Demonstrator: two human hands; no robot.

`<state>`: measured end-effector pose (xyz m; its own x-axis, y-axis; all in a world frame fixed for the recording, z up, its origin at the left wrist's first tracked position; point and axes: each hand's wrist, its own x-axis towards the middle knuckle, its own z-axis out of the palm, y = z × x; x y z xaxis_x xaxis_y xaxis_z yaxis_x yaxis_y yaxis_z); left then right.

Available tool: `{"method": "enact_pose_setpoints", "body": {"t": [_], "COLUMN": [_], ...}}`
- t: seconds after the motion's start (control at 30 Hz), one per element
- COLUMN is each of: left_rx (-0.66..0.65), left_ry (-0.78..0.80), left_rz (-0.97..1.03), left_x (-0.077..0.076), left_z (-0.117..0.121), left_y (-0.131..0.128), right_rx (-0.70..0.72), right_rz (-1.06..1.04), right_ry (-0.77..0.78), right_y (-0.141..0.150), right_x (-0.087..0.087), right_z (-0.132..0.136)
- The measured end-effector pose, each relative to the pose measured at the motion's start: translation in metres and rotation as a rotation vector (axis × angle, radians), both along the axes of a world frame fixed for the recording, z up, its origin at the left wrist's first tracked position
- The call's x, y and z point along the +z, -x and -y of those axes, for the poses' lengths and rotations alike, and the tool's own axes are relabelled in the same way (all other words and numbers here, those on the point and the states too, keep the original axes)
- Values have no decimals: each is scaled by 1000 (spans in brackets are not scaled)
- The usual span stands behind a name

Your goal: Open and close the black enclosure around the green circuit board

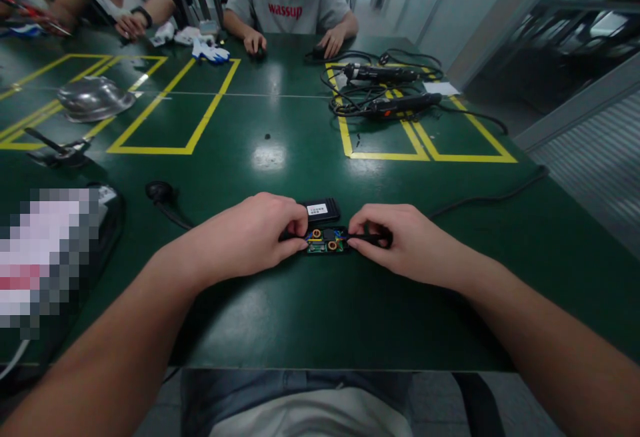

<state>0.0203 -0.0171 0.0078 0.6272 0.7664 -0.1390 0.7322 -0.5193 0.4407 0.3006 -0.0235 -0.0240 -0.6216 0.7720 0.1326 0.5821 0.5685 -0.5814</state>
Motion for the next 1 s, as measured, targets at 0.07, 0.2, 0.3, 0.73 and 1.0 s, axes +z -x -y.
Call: {"method": "enact_pose_setpoints", "body": {"t": [0.07, 0.2, 0.3, 0.73, 1.0], "left_rx": [8, 33, 59, 35, 6], "left_ry": [14, 66, 95, 42, -143], "left_rz": [1, 88, 161, -12, 69], "left_x": [2, 11, 14, 1, -4], "left_z": [-1, -1, -1, -3, -3], "left_y": [1, 5, 8, 2, 0], "right_rx": [5, 2, -15, 33, 40], "right_rz": [-12, -72, -113, -26, -14], "right_ry": [-26, -59, -62, 39, 11], "right_y": [0, -2, -4, -5, -6], "right_x": [1, 6, 10, 5, 5], "right_z": [0, 1, 1, -1, -1]}}
